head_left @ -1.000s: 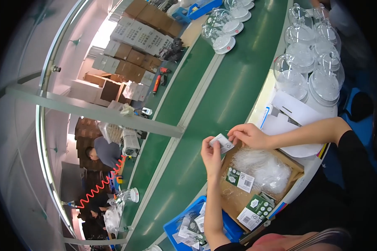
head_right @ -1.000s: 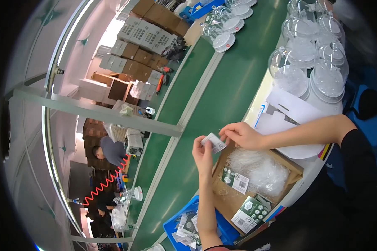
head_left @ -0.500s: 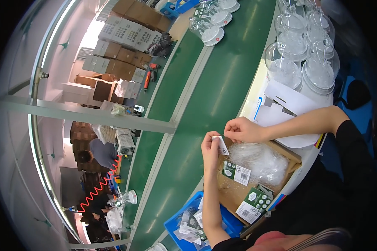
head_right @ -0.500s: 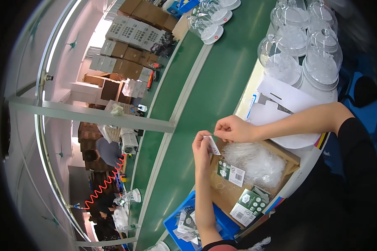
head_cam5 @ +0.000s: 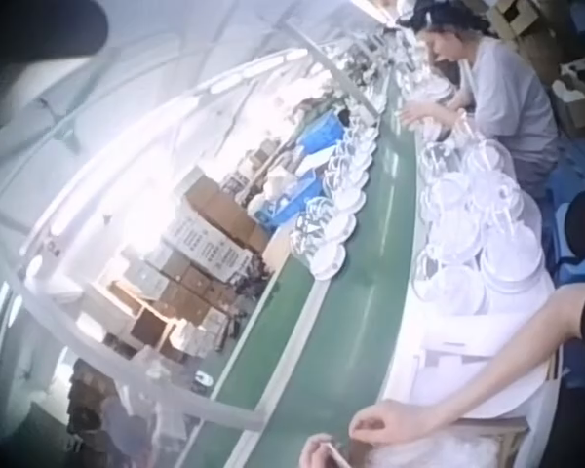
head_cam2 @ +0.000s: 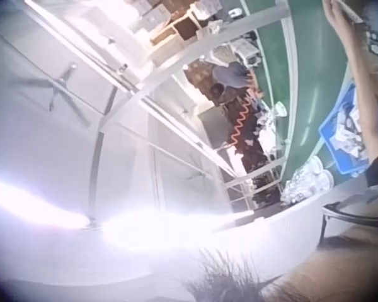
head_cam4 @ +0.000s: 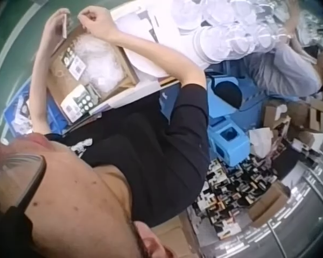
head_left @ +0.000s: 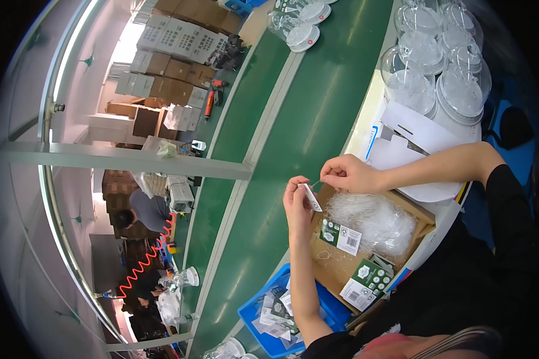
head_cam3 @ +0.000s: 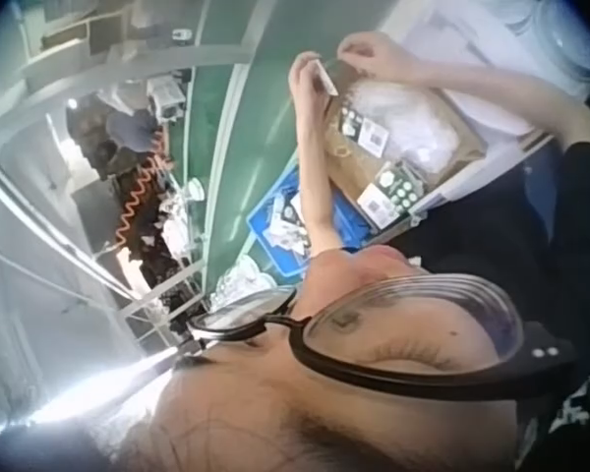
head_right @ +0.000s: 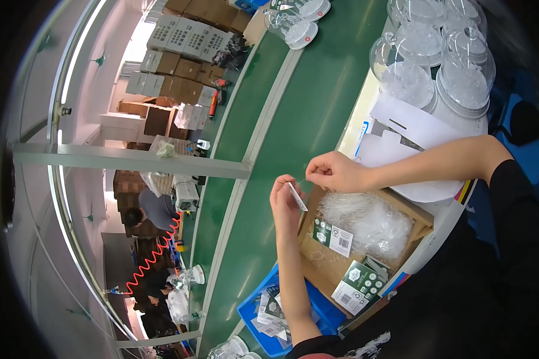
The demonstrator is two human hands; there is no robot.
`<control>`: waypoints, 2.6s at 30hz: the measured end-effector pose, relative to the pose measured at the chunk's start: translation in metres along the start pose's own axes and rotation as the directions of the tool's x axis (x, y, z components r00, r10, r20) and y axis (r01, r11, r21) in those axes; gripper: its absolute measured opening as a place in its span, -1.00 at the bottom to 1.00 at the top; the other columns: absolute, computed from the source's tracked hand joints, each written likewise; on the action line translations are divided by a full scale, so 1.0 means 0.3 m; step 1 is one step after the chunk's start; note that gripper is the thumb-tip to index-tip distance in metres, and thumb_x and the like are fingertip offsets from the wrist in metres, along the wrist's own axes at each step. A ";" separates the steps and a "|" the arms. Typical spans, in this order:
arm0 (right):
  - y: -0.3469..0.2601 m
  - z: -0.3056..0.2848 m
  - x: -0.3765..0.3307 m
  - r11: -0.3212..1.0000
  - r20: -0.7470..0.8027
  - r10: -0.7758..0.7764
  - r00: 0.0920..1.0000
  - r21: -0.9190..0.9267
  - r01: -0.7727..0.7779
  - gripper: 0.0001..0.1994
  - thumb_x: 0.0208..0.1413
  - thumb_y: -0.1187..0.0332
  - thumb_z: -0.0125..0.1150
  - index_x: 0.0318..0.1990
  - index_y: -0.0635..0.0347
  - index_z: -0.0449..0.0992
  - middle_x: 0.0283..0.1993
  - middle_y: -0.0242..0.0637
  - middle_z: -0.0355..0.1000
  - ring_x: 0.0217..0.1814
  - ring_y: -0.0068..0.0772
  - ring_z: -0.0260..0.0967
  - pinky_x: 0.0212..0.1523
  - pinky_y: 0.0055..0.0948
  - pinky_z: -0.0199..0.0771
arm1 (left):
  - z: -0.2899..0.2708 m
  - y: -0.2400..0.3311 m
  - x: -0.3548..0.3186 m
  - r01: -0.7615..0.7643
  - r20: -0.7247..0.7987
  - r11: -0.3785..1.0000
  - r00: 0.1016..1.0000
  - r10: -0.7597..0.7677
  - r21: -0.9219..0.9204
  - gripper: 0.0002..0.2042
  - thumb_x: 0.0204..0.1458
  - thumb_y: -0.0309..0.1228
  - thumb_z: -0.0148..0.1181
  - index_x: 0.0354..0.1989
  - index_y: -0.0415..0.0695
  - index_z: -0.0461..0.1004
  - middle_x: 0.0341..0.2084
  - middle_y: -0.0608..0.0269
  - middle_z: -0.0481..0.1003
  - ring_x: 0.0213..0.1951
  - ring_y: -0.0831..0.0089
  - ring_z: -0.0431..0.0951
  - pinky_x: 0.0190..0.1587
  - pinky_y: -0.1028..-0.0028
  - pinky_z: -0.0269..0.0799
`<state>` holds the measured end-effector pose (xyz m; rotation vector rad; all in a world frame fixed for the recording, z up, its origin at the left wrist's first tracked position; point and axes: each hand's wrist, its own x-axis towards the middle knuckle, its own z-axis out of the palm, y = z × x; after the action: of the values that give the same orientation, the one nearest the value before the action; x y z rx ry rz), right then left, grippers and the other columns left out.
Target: Assembling and packing small components, including instruction sheets and light fixtures, into boxes on a production line.
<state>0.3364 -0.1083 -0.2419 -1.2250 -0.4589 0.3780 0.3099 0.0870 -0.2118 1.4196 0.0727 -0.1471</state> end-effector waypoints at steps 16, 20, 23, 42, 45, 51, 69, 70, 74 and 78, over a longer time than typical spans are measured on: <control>-0.002 -0.004 0.010 0.998 0.065 0.050 0.997 0.038 -0.053 -0.88 0.21 0.41 0.06 -0.27 0.28 0.44 -0.53 -0.42 0.37 -0.56 -0.67 0.30 -0.55 -0.63 0.30 | -0.021 -0.022 0.004 0.016 0.049 0.999 0.999 -0.018 0.044 -0.84 0.14 -0.42 -0.01 -0.16 -0.20 0.39 -0.44 0.35 0.38 -0.39 0.62 0.40 -0.35 0.61 0.36; 0.017 -0.020 0.004 1.000 0.040 -0.004 0.999 0.018 0.003 -0.86 0.21 0.38 0.09 -0.25 0.27 0.47 -0.48 -0.43 0.41 -0.48 -0.71 0.32 -0.51 -0.61 0.34 | 0.017 -0.026 0.008 0.004 0.084 0.992 0.996 -0.015 0.126 -0.82 0.14 -0.43 0.01 -0.13 -0.21 0.40 -0.41 0.39 0.40 -0.37 0.68 0.39 -0.35 0.64 0.33; 0.048 -0.026 -0.006 0.992 0.035 -0.082 0.996 -0.096 0.085 -0.81 0.20 0.30 0.14 -0.23 0.26 0.51 -0.46 -0.43 0.46 -0.43 -0.73 0.33 -0.48 -0.61 0.34 | 0.057 -0.054 0.009 -0.003 0.072 0.992 0.997 -0.006 0.130 -0.83 0.15 -0.44 0.07 -0.12 -0.21 0.42 -0.41 0.39 0.40 -0.40 0.67 0.36 -0.39 0.66 0.26; 0.024 0.022 -0.020 0.971 0.115 -0.152 0.982 -0.169 0.170 -0.81 0.19 0.32 0.05 -0.28 0.28 0.47 -0.59 -0.36 0.43 -0.58 -0.59 0.36 -0.54 -0.56 0.33 | 0.016 -0.023 -0.009 -0.048 0.098 0.988 0.995 0.034 0.145 -0.87 0.20 -0.45 0.00 -0.16 -0.24 0.38 -0.42 0.33 0.40 -0.39 0.59 0.39 -0.30 0.62 0.33; 0.016 0.024 -0.027 0.975 0.124 -0.142 0.982 -0.153 0.161 -0.81 0.19 0.33 0.04 -0.26 0.29 0.47 -0.59 -0.36 0.43 -0.59 -0.60 0.36 -0.54 -0.56 0.33 | 0.045 -0.028 -0.022 -0.080 0.076 0.987 0.995 0.070 0.139 -0.87 0.20 -0.43 0.01 -0.17 -0.23 0.38 -0.43 0.34 0.39 -0.41 0.60 0.38 -0.32 0.61 0.34; 0.036 0.016 -0.015 0.981 0.106 -0.111 0.988 -0.147 0.126 -0.81 0.20 0.34 0.01 -0.24 0.30 0.46 -0.56 -0.36 0.45 -0.58 -0.60 0.36 -0.54 -0.56 0.34 | 0.020 -0.010 -0.021 -0.124 0.045 0.982 0.992 0.119 0.141 -0.82 0.19 -0.32 0.06 -0.21 -0.18 0.38 -0.48 0.41 0.35 -0.47 0.63 0.32 -0.42 0.59 0.30; 0.012 0.016 -0.023 0.967 0.143 -0.100 0.985 -0.220 0.131 -0.82 0.18 0.32 0.10 -0.22 0.26 0.47 -0.49 -0.34 0.46 -0.55 -0.62 0.34 -0.50 -0.54 0.33 | 0.079 0.002 -0.038 -0.106 0.036 0.935 0.994 0.099 0.339 -0.90 0.20 -0.48 0.01 -0.24 -0.24 0.41 -0.39 0.34 0.44 -0.35 0.66 0.39 -0.30 0.66 0.28; 0.026 0.018 -0.017 0.968 0.147 -0.101 0.984 -0.216 0.132 -0.82 0.18 0.32 0.10 -0.22 0.26 0.47 -0.49 -0.34 0.46 -0.55 -0.62 0.34 -0.50 -0.54 0.33 | 0.072 0.001 -0.031 -0.097 0.038 0.939 0.995 0.090 0.329 -0.90 0.20 -0.48 0.01 -0.24 -0.25 0.41 -0.39 0.34 0.44 -0.35 0.65 0.40 -0.30 0.65 0.28; 0.059 0.011 -0.015 0.931 0.087 -0.236 0.968 -0.265 0.250 -0.81 0.15 0.30 0.11 -0.24 0.25 0.48 -0.46 -0.33 0.48 -0.48 -0.56 0.39 -0.46 -0.50 0.36 | 0.078 0.000 -0.035 -0.061 0.050 0.945 0.998 0.047 0.321 -0.90 0.20 -0.48 0.00 -0.24 -0.25 0.40 -0.39 0.32 0.44 -0.36 0.63 0.40 -0.29 0.64 0.29; 0.045 0.010 -0.032 0.932 0.100 -0.244 0.965 -0.251 0.261 -0.80 0.12 0.28 0.13 -0.26 0.24 0.50 -0.45 -0.29 0.50 -0.46 -0.49 0.43 -0.42 -0.46 0.38 | 0.071 -0.011 -0.043 -0.084 0.098 0.966 0.993 0.061 0.246 -0.90 0.20 -0.48 0.02 -0.21 -0.25 0.40 -0.36 0.30 0.44 -0.33 0.61 0.41 -0.28 0.63 0.30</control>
<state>0.3263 -0.1066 -0.2550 -1.3924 -0.7344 0.1393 0.2960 0.0662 -0.2099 1.6626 -0.0746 -0.1636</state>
